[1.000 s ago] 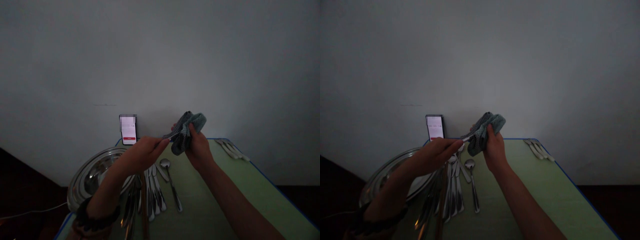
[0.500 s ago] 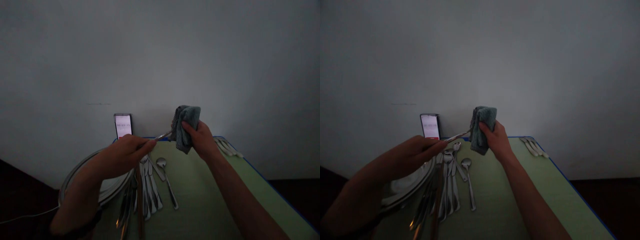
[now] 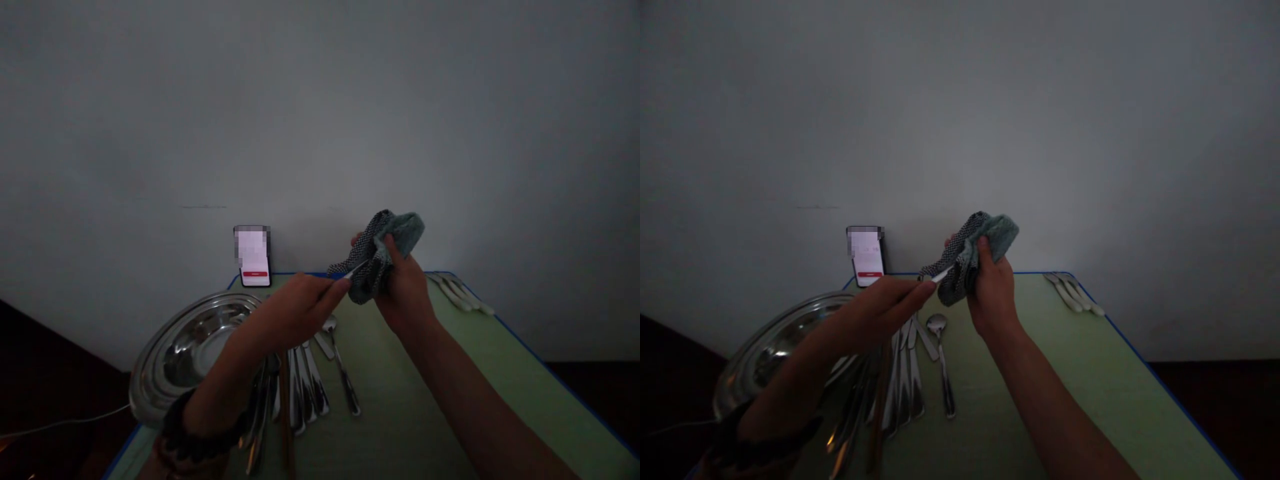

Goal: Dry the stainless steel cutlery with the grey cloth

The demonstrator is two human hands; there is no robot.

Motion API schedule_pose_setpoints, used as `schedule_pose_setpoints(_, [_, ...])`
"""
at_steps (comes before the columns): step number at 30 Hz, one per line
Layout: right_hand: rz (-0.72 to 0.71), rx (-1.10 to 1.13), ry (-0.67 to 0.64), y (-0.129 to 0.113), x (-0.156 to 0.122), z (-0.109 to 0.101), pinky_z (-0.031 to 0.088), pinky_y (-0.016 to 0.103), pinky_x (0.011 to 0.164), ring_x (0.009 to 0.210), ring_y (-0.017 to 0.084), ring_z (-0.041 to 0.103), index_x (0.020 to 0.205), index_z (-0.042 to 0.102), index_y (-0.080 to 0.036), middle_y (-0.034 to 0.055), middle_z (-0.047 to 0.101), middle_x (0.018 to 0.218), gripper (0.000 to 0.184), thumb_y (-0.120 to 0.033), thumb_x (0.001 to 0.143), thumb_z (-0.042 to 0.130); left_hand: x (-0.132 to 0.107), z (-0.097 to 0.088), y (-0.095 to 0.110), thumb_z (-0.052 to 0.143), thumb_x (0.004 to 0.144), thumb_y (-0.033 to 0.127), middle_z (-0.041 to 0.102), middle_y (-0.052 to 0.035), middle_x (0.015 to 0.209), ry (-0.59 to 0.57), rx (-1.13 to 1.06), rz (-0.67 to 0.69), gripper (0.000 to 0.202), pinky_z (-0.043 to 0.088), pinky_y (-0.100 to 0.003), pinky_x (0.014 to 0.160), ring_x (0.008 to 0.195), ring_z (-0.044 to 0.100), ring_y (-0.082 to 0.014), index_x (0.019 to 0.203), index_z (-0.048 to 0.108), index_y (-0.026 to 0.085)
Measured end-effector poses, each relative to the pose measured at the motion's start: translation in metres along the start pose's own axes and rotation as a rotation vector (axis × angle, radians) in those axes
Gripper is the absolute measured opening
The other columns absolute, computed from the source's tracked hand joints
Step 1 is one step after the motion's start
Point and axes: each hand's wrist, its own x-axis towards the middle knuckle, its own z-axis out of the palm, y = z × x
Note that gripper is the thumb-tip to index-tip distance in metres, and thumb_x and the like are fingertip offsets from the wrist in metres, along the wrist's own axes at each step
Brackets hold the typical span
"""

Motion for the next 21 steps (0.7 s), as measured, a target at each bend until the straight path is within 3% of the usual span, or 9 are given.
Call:
schedule_pose_setpoints(4, [0.078,0.008,-0.045,0.004,0.006,-0.006,0.047,0.037,0.086,0.106,0.02,0.055,0.094,0.057,-0.02,0.0072,0.064,0.105,0.024,-0.037,0.081,0.046,-0.002,-0.003,0.0,0.027,0.089,0.043,0.038,0.0049,0.051,0.002,0.098,0.002,0.044,0.023,-0.022,0.046,0.046,0.035,-0.0076,0.057,0.041,0.017])
schedule_pose_setpoints(10, [0.01,-0.034,-0.064,0.001,0.008,-0.006,0.049,0.035,0.082,0.107,0.02,0.055,0.099,0.055,-0.02,0.0076,0.062,0.109,0.031,-0.044,0.081,0.045,-0.01,-0.019,-0.002,0.027,0.088,0.046,0.036,0.0046,0.052,-0.079,0.093,-0.049,0.045,0.026,-0.021,0.047,0.048,0.035,-0.0083,0.059,0.044,0.017])
schedule_pose_setpoints(15, [-0.027,-0.063,-0.028,0.004,0.005,-0.005,0.049,0.035,0.079,0.105,0.02,0.055,0.102,0.053,-0.021,0.0081,0.061,0.111,0.032,-0.043,0.081,0.042,-0.019,-0.028,-0.009,0.031,0.088,0.044,0.044,0.003,0.061,-0.176,-0.138,-0.07,0.039,0.034,-0.019,0.05,0.055,0.041,-0.0093,0.078,0.056,0.016])
schedule_pose_setpoints(21, [-0.022,-0.069,-0.023,0.003,0.008,-0.009,0.049,0.036,0.078,0.104,0.02,0.056,0.1,0.053,-0.023,0.0077,0.061,0.11,0.026,-0.039,0.081,0.044,-0.031,-0.044,-0.012,0.04,0.086,0.039,0.053,0.0027,0.057,-0.316,-0.358,-0.094,0.03,0.039,-0.018,0.05,0.053,0.05,-0.0092,0.091,0.061,0.018])
